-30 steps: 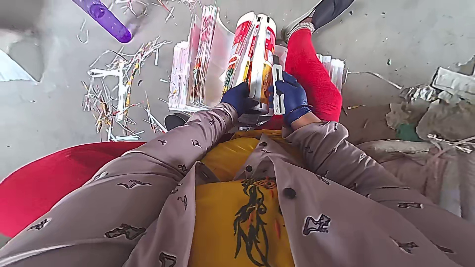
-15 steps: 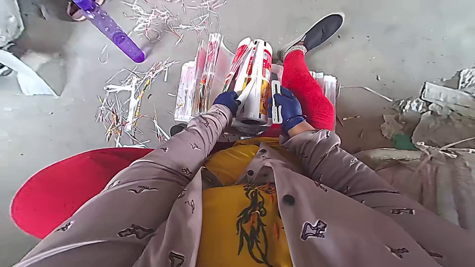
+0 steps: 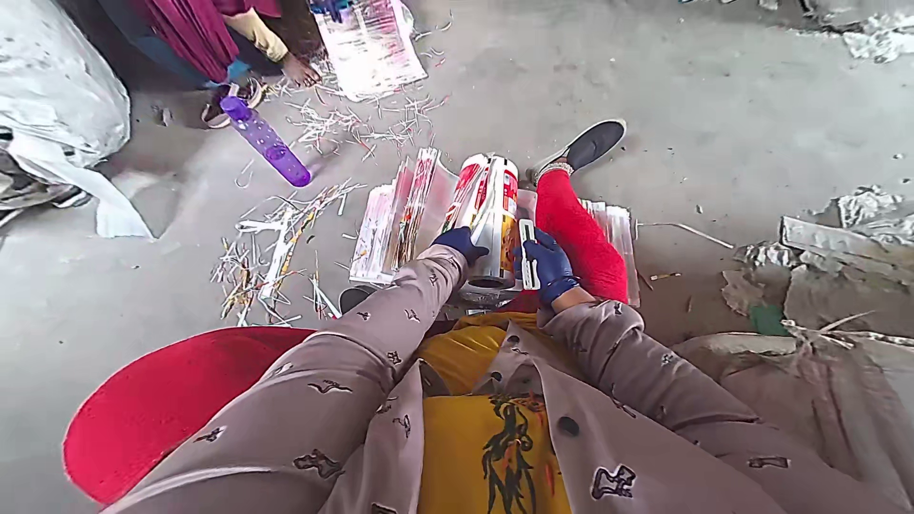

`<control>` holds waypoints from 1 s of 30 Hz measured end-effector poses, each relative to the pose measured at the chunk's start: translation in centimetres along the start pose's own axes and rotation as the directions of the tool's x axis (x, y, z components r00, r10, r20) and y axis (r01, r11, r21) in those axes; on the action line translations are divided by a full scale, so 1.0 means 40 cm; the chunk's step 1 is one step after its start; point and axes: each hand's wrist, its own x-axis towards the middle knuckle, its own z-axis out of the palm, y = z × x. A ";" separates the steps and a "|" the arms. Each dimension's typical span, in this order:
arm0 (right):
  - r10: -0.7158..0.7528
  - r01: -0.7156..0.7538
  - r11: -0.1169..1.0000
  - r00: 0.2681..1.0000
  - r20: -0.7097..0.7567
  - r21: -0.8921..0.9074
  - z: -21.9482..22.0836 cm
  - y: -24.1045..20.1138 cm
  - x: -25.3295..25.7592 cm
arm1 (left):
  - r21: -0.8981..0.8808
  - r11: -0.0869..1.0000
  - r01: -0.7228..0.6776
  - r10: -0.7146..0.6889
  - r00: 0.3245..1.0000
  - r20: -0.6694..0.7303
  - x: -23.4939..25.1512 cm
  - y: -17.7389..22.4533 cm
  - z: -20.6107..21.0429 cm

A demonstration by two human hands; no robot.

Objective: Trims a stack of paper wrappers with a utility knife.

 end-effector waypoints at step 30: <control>-0.157 0.130 0.659 0.987 0.034 -0.741 0.094 -0.170 0.300 | 0.001 1.000 0.001 -0.001 1.000 -0.030 0.032 -0.114 -0.014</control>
